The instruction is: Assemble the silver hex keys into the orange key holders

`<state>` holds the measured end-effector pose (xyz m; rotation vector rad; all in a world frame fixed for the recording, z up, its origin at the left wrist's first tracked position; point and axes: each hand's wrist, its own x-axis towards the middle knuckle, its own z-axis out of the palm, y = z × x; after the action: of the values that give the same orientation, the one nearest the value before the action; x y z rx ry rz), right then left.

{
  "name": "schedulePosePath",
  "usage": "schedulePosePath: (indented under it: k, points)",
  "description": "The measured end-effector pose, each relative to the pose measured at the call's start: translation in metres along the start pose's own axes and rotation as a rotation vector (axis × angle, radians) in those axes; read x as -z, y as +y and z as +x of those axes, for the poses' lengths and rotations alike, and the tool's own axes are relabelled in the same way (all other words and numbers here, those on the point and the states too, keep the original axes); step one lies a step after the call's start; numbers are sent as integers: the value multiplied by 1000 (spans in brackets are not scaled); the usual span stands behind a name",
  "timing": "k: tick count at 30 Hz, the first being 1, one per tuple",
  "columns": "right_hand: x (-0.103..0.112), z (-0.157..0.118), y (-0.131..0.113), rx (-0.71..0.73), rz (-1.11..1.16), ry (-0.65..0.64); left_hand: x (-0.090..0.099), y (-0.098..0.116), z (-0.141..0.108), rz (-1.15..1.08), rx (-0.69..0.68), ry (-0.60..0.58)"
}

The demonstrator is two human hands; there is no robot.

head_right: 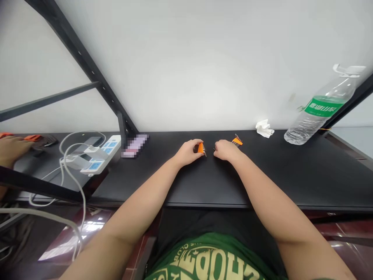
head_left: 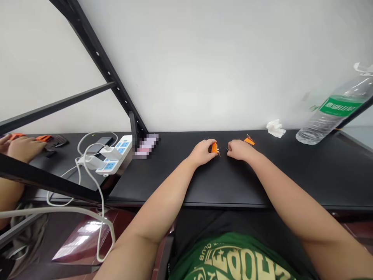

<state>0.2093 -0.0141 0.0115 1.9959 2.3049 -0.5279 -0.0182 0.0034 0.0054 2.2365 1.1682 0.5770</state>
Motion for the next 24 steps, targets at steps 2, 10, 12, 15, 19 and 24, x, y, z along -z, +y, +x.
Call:
schedulePosePath:
  k: [2,10,12,15,19,24]
  points:
    - [3,-2,-6,-11,-15,-36,1,1,0,32,-7,-2]
    - [1,-6,-4,154,334,158,4,3,-1,75,1,-6]
    - [-2,-5,-4,235,448,190,5,3,-1,76,-1,-14]
    - [-6,-2,-5,316,537,265,4,5,-2,77,-32,-29]
    - [-8,0,-7,397,532,366,4,7,-2,73,-67,-29]
    - [-10,-1,-7,435,507,381,5,9,-2,73,-77,-39]
